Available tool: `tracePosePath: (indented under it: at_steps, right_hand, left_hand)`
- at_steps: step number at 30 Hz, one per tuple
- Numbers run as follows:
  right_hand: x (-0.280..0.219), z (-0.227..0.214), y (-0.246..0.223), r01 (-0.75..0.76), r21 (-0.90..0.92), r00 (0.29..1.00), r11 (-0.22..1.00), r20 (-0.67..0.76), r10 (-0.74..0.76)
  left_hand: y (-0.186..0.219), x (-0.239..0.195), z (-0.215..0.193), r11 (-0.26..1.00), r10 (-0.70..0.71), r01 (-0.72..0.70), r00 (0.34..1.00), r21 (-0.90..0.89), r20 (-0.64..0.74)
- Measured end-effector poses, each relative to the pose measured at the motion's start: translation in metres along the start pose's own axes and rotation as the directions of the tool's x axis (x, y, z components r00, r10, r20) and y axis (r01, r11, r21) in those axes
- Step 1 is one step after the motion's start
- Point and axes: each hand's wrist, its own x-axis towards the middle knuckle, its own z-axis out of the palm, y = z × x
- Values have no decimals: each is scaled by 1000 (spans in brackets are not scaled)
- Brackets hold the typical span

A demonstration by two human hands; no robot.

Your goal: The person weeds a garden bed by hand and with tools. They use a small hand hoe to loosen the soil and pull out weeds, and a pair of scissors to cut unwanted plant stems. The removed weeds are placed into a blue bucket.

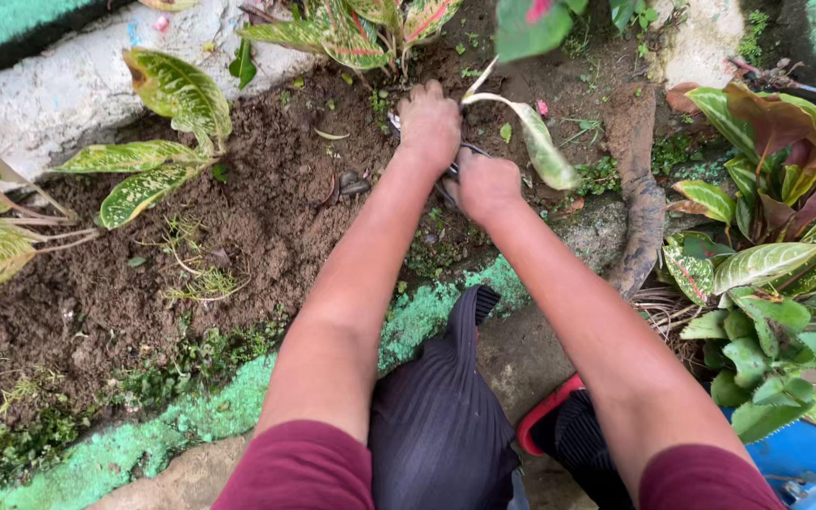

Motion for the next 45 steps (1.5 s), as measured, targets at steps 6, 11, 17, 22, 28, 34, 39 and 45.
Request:
tracePosePath:
  at_steps: [6,11,17,22,28,34,39,45]
  right_hand:
    - [-69,-17,12,-94,137,995,986,50,87]
    - [-95,-12,16,-111,262,993,959,-4,116]
    - [-112,-21,19,-144,396,978,907,-82,191]
    - [-124,-24,34,-191,449,951,873,-137,278]
    - [-126,-16,39,-175,452,940,875,-189,285]
    - [-127,-11,25,-121,284,972,951,-162,172]
    - [-109,-25,13,-93,441,980,893,-117,160]
    - [-78,-38,-9,-13,383,998,923,-59,38]
  left_hand:
    - [-5,-65,4,708,-271,122,956,-696,-109]
    - [-56,-31,-5,516,-622,183,752,-837,-219]
    - [-39,-2,-13,813,-450,245,840,-529,-303]
    - [-42,5,-10,818,-490,407,864,-407,-120]
    - [-51,-32,5,870,-354,287,930,-401,-102]
    - [-108,-47,8,122,-698,-380,624,-917,-351]
    - [-147,-17,-20,307,-700,132,702,-943,-130]
    - [-79,27,-51,290,-509,176,861,-941,4]
